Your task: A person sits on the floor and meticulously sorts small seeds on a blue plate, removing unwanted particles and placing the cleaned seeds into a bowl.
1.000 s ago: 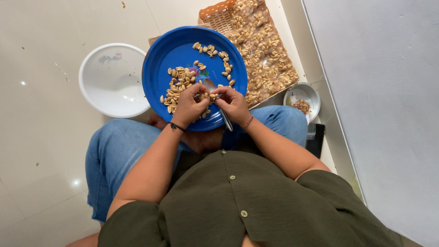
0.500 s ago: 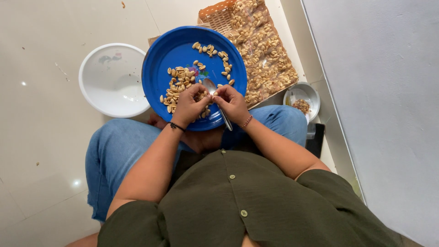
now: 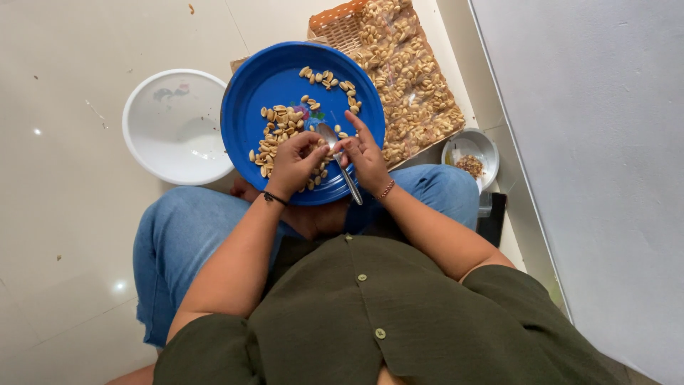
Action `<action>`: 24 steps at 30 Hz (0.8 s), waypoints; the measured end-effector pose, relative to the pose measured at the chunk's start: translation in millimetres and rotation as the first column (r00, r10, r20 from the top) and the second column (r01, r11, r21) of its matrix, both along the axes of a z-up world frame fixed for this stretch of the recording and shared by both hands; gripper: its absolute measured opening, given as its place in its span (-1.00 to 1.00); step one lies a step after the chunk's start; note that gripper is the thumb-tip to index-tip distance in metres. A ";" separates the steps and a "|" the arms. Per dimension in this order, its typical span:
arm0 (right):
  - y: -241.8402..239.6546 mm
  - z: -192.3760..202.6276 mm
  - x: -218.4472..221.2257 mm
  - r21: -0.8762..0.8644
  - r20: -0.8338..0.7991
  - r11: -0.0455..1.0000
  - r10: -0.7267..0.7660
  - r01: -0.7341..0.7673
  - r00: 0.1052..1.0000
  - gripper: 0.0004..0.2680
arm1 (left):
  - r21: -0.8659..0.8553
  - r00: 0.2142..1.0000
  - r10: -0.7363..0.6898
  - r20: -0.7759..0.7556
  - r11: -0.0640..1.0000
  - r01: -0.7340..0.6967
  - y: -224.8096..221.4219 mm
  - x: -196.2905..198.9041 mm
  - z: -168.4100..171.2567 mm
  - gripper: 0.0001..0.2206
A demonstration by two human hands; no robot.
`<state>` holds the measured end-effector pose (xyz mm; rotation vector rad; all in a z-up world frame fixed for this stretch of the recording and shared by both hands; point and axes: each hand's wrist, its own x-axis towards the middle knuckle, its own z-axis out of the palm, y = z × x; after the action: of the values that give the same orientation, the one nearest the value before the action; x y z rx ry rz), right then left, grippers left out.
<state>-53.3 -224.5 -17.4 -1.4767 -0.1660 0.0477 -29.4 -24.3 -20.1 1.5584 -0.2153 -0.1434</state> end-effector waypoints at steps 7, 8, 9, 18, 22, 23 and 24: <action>3.2 -9.2 -0.6 -0.124 0.017 0.992 0.010 -0.008 1.000 -0.69 | -0.058 0.985 -0.020 0.169 0.998 0.030 0.6 2.0 2.8 -0.88; 4.1 -6.0 -0.9 -0.149 -0.010 0.989 -0.017 0.015 1.000 -0.74 | -0.050 0.984 -0.021 0.178 0.998 0.031 0.6 1.4 4.7 -0.84; 5.1 -2.7 -1.3 -0.174 -0.037 0.984 -0.044 0.037 0.998 -0.79 | -0.043 0.982 -0.023 0.188 0.999 0.031 0.6 0.7 6.6 -0.78; -2.9 -20.4 -2.2 -0.172 0.013 0.985 0.035 -0.032 0.999 -0.69 | -0.046 0.993 -0.024 0.118 0.999 0.029 3.5 -0.9 4.2 -0.85; -4.4 -13.6 -1.7 -0.157 0.023 0.985 0.076 -0.072 0.997 -0.64 | -0.009 0.993 -0.029 0.115 1.000 0.030 6.9 -2.5 24.9 -0.83; -4.4 -12.8 -2.0 -0.179 0.049 0.982 0.065 -0.055 0.997 -0.71 | 0.005 0.991 -0.045 0.123 0.999 0.045 7.5 -3.0 28.3 -0.83; -4.2 -12.0 -2.0 -0.201 0.077 0.979 0.054 -0.038 0.996 -0.78 | 0.019 0.989 -0.062 0.132 0.998 0.060 8.3 -3.3 31.8 -0.83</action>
<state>-55.3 -228.7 -29.4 -1.6759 -0.2682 0.0421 -32.6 -15.9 11.7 1.5788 -0.3672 -0.0896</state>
